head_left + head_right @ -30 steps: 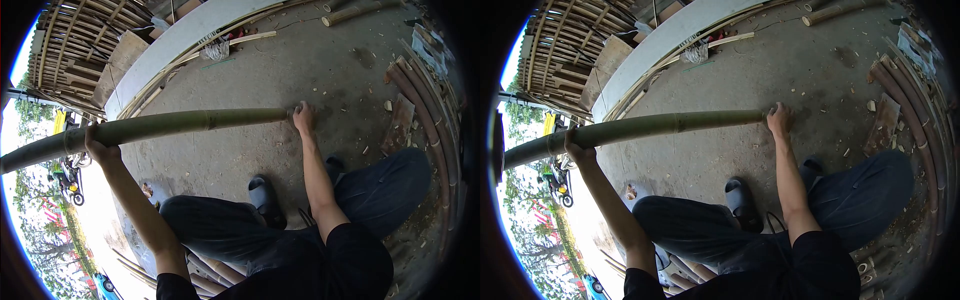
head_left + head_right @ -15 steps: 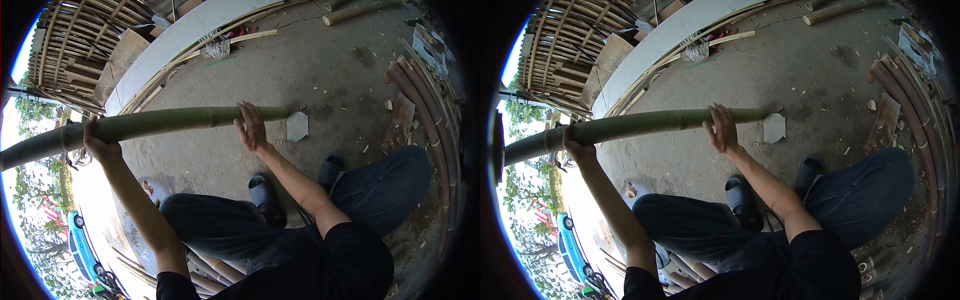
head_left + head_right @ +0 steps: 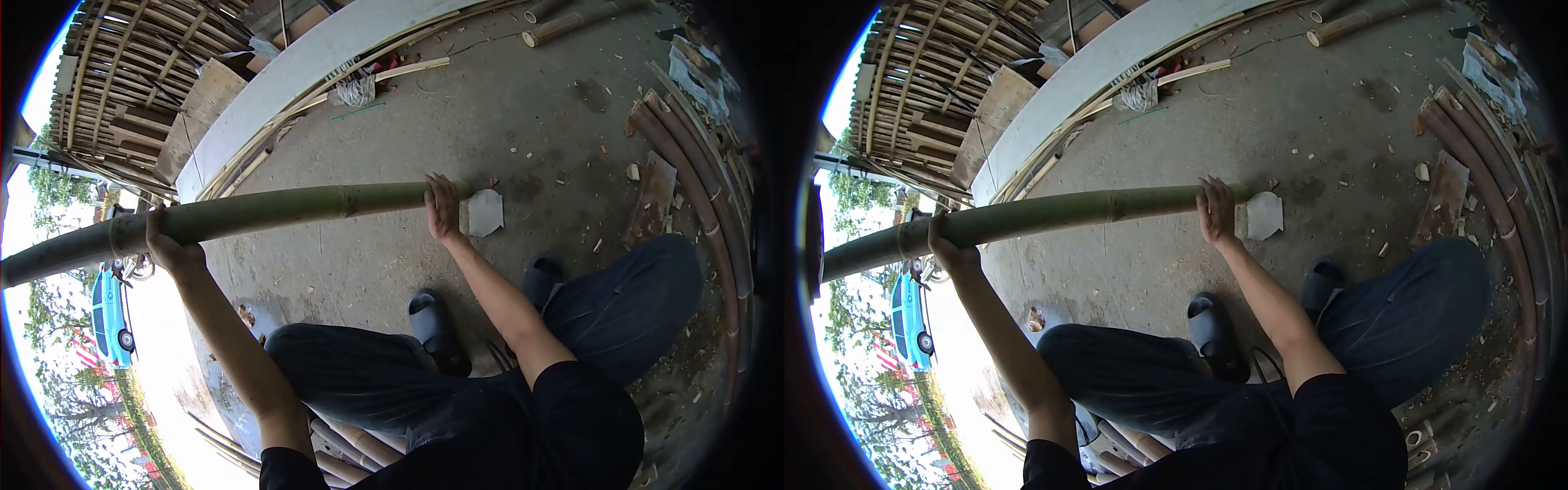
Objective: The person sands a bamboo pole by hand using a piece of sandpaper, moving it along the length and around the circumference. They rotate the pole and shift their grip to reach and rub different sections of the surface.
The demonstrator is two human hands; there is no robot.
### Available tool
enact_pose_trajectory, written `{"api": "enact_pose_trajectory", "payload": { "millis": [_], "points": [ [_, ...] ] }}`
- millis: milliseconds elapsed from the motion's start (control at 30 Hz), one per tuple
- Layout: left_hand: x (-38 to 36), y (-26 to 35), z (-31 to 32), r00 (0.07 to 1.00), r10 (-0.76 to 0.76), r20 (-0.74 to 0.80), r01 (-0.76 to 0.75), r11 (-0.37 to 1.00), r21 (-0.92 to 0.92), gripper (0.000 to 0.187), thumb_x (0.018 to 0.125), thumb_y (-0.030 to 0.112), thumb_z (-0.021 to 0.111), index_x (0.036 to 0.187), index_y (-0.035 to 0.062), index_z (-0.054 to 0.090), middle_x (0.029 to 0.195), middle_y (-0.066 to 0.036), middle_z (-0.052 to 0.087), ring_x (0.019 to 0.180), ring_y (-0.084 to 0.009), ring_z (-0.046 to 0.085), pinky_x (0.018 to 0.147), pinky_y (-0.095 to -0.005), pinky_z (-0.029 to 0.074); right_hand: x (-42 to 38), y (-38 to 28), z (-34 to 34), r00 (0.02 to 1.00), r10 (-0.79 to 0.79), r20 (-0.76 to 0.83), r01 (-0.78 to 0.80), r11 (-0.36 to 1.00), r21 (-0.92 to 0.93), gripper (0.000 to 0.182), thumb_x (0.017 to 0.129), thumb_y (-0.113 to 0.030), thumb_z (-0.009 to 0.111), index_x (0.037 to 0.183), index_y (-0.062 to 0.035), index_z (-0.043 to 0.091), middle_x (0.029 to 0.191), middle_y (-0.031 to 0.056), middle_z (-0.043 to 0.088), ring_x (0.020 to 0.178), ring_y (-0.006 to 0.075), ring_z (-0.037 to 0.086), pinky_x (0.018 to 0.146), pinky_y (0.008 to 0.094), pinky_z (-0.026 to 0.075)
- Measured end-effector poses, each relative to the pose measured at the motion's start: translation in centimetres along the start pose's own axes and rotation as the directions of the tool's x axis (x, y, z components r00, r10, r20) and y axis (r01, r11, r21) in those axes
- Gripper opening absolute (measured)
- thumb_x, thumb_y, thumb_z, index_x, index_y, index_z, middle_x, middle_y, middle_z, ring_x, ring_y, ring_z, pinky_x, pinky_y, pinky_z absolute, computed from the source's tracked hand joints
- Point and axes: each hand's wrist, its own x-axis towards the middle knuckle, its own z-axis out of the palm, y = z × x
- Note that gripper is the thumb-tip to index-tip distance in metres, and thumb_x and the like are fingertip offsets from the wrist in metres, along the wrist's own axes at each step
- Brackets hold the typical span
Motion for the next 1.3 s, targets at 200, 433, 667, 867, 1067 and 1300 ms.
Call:
{"api": "enact_pose_trajectory", "payload": {
  "millis": [200,433,667,867,1067,1300],
  "points": [
    [-0.1,-0.1,0.4,0.994,0.059,-0.094,-0.055,0.997,0.051,0.030,0.083,0.021,0.069,0.104,0.0002,0.063,0.097,-0.012,0.065,0.089,-0.0252,0.065,0.087,-0.0406,0.055,-1.6,5.8,-0.2,0.950,0.313,-0.007,-0.313,0.949,-0.044,0.064,0.105,-0.050,0.029,0.146,-0.0004,0.038,0.151,0.0315,0.031,0.139,0.0474,0.032,0.115,0.0562,0.027],
    [-1.6,0.7,1.4,0.995,0.055,0.085,-0.073,0.972,0.225,0.043,0.092,0.039,0.064,0.121,0.0075,0.060,0.114,-0.010,0.066,0.111,-0.0230,0.061,0.101,-0.0441,0.044,0.6,-6.3,3.3,0.998,0.050,-0.028,-0.051,0.998,-0.042,0.079,0.101,-0.059,0.035,0.154,-0.0012,0.024,0.157,0.0311,0.020,0.146,0.0485,0.020,0.118,0.0605,0.019],
    [-4.1,1.2,3.4,0.978,0.210,0.017,-0.207,0.948,0.241,0.069,0.079,0.036,0.083,0.132,0.0084,0.048,0.127,-0.008,0.060,0.118,-0.0209,0.058,0.102,-0.0441,0.043,1.3,-15.6,2.5,0.959,-0.278,0.049,0.271,0.956,0.113,0.085,0.099,-0.059,0.040,0.157,-0.0025,0.014,0.161,0.0277,0.014,0.149,0.0457,0.015,0.119,0.0608,0.014],
    [-4.5,1.7,4.2,0.969,0.246,-0.027,-0.230,0.937,0.264,0.062,0.087,0.046,0.072,0.133,0.0098,0.051,0.127,-0.007,0.061,0.117,-0.0193,0.058,0.100,-0.0406,0.043,-2.6,-8.0,2.8,0.935,-0.280,0.216,0.316,0.936,-0.157,0.090,0.094,-0.041,0.055,0.155,0.0070,0.008,0.160,0.0322,0.010,0.150,0.0472,0.010,0.121,0.0586,0.012],
    [-2.6,1.4,2.1,0.977,0.212,0.034,-0.214,0.945,0.246,0.055,0.093,0.050,0.059,0.130,0.0099,0.055,0.123,-0.009,0.062,0.113,-0.0200,0.060,0.096,-0.0363,0.045,-3.6,-3.0,1.3,0.990,0.139,0.022,-0.134,0.979,-0.153,0.096,0.085,-0.019,0.066,0.155,0.0047,0.006,0.159,0.0318,0.011,0.149,0.0485,0.011,0.119,0.0608,0.016],
    [-2.6,2.2,2.4,0.949,0.310,0.046,-0.313,0.923,0.226,0.053,0.090,0.044,0.067,0.119,-0.0005,0.059,0.116,-0.013,0.063,0.106,-0.0226,0.063,0.096,-0.0389,0.048,0.9,4.1,-6.4,0.855,0.517,-0.025,-0.425,0.674,-0.604,0.068,0.077,-0.012,0.072,0.140,-0.0153,0.048,0.151,0.0196,0.035,0.142,0.0401,0.028,0.114,0.0572,0.027]
  ]
}}
